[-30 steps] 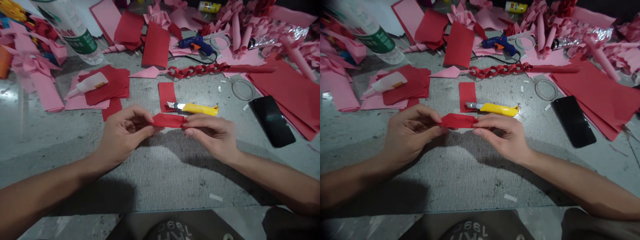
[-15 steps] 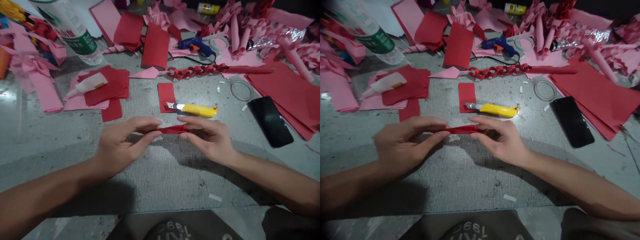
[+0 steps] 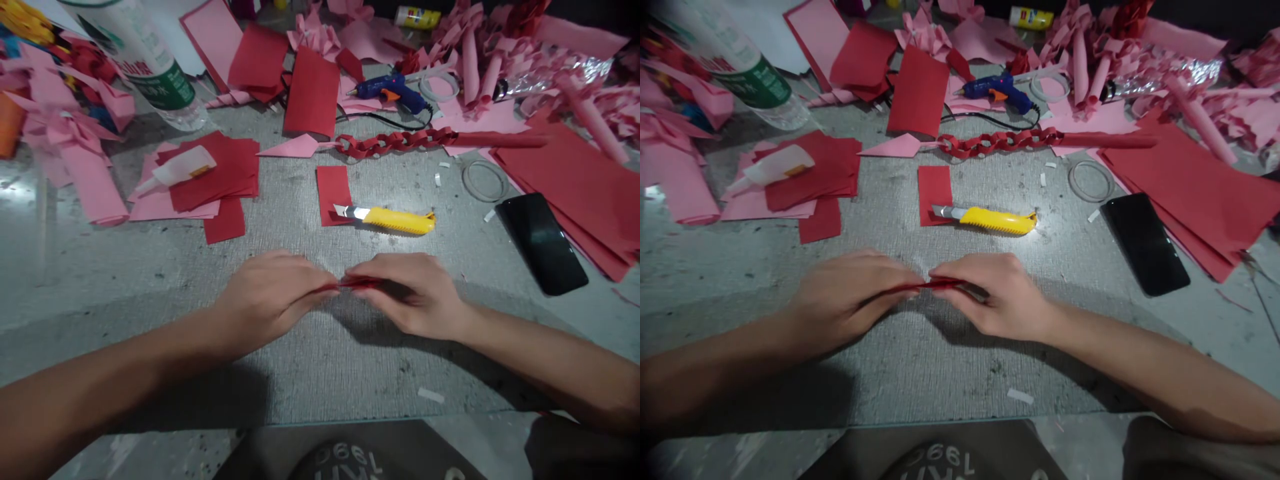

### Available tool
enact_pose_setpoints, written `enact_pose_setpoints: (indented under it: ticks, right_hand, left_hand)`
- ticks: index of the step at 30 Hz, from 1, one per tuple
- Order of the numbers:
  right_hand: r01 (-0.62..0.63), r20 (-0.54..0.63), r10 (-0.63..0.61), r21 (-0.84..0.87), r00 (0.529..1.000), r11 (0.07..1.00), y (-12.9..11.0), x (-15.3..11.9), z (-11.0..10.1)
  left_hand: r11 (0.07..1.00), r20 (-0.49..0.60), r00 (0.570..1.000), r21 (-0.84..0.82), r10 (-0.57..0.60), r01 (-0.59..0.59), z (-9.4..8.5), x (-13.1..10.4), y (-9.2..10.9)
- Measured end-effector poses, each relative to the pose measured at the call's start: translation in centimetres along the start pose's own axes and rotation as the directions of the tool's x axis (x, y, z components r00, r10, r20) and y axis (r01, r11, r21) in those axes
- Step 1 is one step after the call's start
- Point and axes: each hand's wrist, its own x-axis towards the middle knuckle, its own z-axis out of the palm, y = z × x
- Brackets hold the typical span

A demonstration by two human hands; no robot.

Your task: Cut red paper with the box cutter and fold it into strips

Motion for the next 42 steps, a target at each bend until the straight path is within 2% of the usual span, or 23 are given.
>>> enact_pose_setpoints:
  ticks: [2,4,10,14,22,30,37,42]
  right_hand:
    - [0.044,0.052,-0.043,-0.026,0.998,0.999,0.2,0.0,0.1]
    - [0.059,0.056,-0.056,-0.054,0.997,0.997,0.3,0.0,0.2]
    - [-0.085,-0.055,0.084,-0.008,0.995,0.996,0.0,0.2,-0.1]
    - [-0.076,-0.010,0.076,0.015,0.997,0.997,0.0,0.3,-0.2]
    - [-0.124,-0.034,0.125,0.023,0.992,0.992,0.0,0.4,-0.3]
    - [-0.059,0.006,0.058,0.023,0.998,0.998,0.4,0.2,0.0]
    - [-0.131,-0.019,0.133,0.073,0.991,0.989,0.6,0.3,-0.2]
    - [-0.227,-0.020,0.232,0.149,0.972,0.963,0.2,0.7,-0.5]
  left_hand:
    - [1.000,0.005,1.000,0.011,0.017,-0.017,0.0,-0.1,-0.1]
    - [1.000,0.008,1.000,0.010,0.015,-0.015,0.0,0.0,-0.1]
    - [0.998,-0.054,0.998,0.066,0.016,-0.013,-0.2,0.5,-0.3]
    - [0.997,-0.042,0.998,0.060,0.046,-0.043,-0.3,0.6,-0.3]
    - [0.999,-0.054,0.998,0.035,-0.020,0.022,-0.3,0.7,-0.3]
    - [0.996,-0.003,0.996,-0.027,-0.084,0.084,-0.4,0.6,-0.4]
    - [0.990,-0.074,0.990,-0.087,-0.119,0.113,-0.3,1.0,-0.9]
    - [0.984,-0.091,0.983,-0.094,-0.161,0.152,-0.7,1.0,-0.4]
